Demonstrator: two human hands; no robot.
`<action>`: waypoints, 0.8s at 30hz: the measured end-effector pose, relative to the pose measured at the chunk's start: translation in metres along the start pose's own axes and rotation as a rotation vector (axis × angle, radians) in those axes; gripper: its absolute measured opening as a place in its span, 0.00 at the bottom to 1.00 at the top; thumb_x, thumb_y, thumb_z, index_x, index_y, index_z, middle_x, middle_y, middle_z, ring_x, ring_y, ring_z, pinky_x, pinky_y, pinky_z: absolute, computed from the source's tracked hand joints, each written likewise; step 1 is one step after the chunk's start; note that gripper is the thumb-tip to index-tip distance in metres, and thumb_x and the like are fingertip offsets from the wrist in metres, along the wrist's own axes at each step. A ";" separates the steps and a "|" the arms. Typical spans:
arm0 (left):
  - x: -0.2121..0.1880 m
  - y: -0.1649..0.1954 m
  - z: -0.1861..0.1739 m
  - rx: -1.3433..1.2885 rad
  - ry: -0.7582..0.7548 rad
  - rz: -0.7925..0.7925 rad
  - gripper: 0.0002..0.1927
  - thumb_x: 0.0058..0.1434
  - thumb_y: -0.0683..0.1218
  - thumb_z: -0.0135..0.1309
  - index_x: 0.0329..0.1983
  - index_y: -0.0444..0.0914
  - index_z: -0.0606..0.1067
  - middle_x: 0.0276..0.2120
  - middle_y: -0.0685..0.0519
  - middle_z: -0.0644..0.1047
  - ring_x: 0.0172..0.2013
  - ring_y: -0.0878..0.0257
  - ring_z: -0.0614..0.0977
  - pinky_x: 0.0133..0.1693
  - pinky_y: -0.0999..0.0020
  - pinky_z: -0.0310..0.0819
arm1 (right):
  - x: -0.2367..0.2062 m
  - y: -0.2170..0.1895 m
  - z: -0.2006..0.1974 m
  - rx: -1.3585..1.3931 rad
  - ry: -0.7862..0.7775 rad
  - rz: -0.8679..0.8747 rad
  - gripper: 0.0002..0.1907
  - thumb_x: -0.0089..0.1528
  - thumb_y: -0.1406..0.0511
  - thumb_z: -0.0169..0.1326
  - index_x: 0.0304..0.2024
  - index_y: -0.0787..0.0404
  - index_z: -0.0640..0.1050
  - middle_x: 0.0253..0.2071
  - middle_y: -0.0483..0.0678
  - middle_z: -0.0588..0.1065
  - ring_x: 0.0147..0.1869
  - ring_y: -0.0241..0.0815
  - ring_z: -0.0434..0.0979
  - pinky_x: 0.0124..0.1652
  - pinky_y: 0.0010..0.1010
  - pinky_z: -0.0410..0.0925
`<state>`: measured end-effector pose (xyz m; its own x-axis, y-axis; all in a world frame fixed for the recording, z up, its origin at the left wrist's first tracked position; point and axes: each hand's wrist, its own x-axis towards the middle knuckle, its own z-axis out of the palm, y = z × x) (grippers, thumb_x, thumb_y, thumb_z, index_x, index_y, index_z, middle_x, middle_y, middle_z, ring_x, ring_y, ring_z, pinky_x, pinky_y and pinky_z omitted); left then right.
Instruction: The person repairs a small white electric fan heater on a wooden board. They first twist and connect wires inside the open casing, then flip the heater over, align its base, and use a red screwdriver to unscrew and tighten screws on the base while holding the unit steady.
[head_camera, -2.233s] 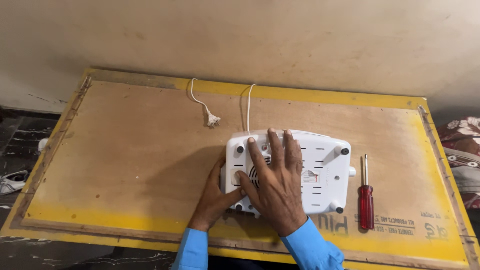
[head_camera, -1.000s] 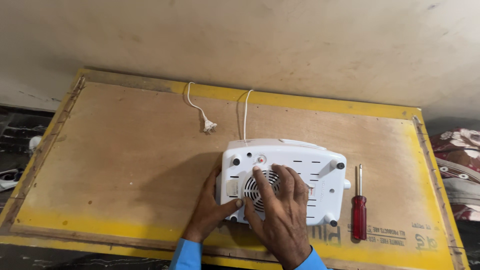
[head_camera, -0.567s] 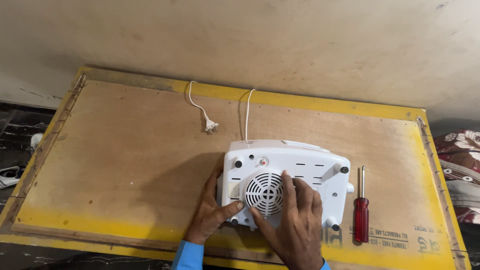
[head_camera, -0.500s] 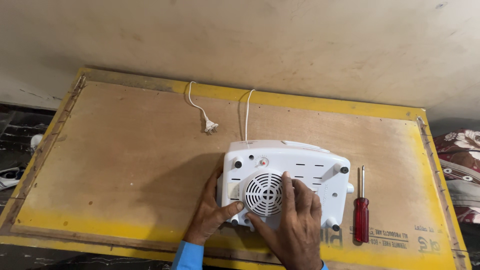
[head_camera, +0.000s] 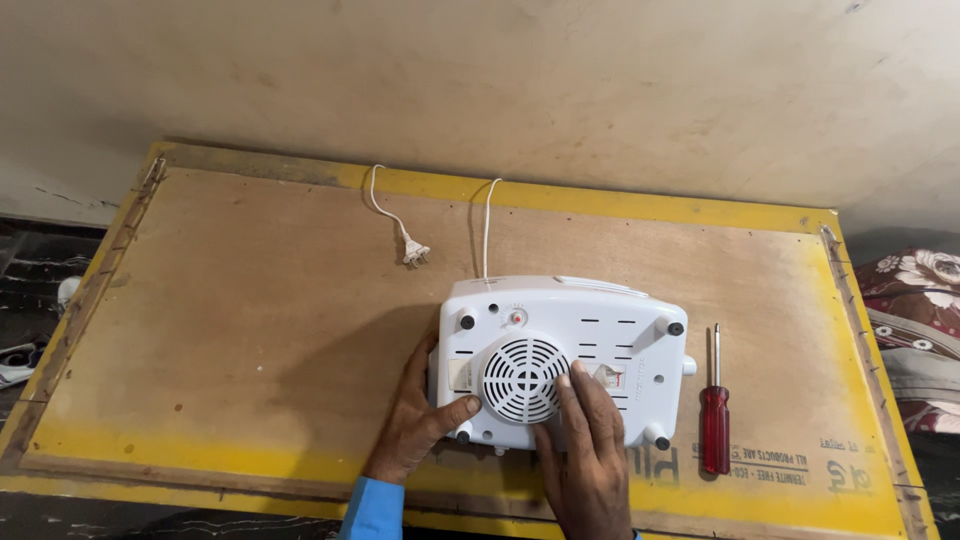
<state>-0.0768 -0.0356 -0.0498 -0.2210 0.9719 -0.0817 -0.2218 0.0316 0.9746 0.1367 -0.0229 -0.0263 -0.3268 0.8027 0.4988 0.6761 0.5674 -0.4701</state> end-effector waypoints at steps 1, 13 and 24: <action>0.000 0.000 0.000 -0.006 -0.002 0.008 0.60 0.41 0.57 0.69 0.75 0.33 0.56 0.69 0.40 0.66 0.69 0.49 0.67 0.67 0.54 0.60 | -0.004 0.001 0.002 -0.013 0.019 -0.005 0.34 0.56 0.70 0.63 0.65 0.67 0.69 0.68 0.60 0.66 0.73 0.58 0.65 0.67 0.46 0.63; 0.001 -0.007 -0.004 -0.013 -0.009 -0.016 0.59 0.42 0.56 0.69 0.75 0.34 0.55 0.67 0.41 0.68 0.68 0.50 0.68 0.66 0.56 0.61 | -0.029 0.010 -0.005 -0.107 0.074 -0.001 0.31 0.54 0.68 0.63 0.60 0.67 0.72 0.61 0.60 0.69 0.67 0.58 0.67 0.63 0.48 0.63; 0.000 -0.006 -0.005 0.009 -0.019 0.002 0.59 0.43 0.58 0.69 0.75 0.34 0.56 0.68 0.39 0.68 0.69 0.49 0.67 0.67 0.56 0.58 | 0.024 0.008 -0.023 0.068 0.124 0.231 0.22 0.60 0.73 0.60 0.57 0.65 0.74 0.49 0.54 0.73 0.41 0.42 0.79 0.40 0.34 0.75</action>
<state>-0.0805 -0.0372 -0.0571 -0.2028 0.9763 -0.0759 -0.2131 0.0317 0.9765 0.1491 -0.0036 -0.0016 -0.0828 0.8861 0.4561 0.6757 0.3863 -0.6278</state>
